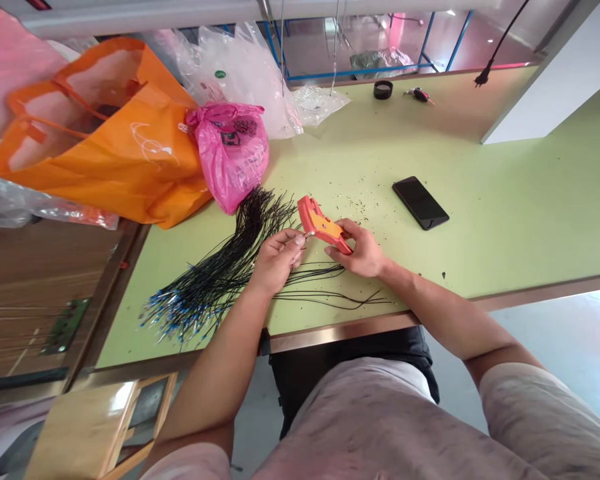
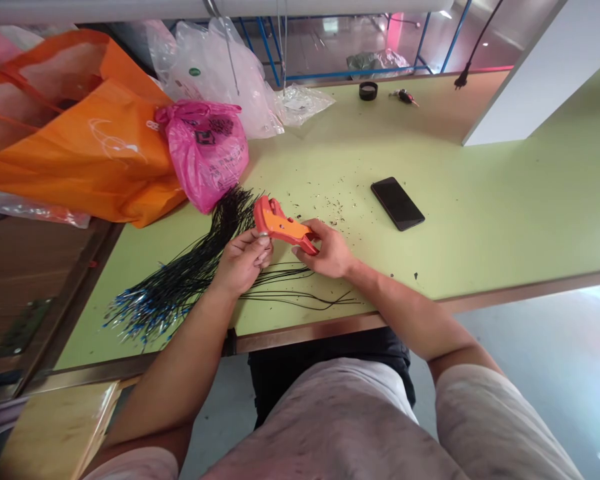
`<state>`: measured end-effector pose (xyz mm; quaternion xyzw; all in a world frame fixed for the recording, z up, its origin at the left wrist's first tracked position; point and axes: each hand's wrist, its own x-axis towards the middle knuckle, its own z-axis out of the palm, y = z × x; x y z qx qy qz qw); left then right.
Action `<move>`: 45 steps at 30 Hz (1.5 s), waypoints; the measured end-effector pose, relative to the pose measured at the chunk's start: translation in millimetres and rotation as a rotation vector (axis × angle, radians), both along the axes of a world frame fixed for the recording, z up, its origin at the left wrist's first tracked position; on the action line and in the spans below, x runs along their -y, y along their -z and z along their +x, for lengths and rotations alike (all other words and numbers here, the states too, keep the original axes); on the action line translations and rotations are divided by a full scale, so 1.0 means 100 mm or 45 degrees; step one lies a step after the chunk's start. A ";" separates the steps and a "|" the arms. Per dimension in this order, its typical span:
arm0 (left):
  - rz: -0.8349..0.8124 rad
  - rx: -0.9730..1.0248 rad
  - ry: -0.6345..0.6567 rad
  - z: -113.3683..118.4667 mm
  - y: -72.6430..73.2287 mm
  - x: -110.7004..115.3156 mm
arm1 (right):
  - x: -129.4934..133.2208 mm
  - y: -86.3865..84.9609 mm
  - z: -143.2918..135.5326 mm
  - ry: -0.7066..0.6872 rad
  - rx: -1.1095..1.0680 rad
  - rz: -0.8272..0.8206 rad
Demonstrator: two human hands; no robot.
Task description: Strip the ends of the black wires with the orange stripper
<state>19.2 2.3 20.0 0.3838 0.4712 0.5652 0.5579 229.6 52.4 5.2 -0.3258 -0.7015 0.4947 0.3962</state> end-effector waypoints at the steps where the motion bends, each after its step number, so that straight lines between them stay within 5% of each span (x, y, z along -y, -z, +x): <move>1: -0.001 0.020 0.003 0.00 -0.01 0.00 | 0.01 0.00 0.00 -0.005 -0.005 0.034; 10: -0.040 -0.022 0.071 0.03 0.04 0.00 | 0.00 -0.08 0.01 -0.192 -0.360 -0.106; 27: -0.048 -0.142 0.118 0.04 0.12 0.00 | 0.00 -0.10 0.02 -0.348 -0.342 -0.134; 36: -0.130 -0.112 0.220 0.04 0.09 0.00 | 0.02 -0.03 -0.01 -0.150 -0.193 -0.021; 45: -0.106 -0.147 0.305 0.00 0.11 0.02 | 0.02 -0.02 -0.01 -0.186 -0.173 -0.036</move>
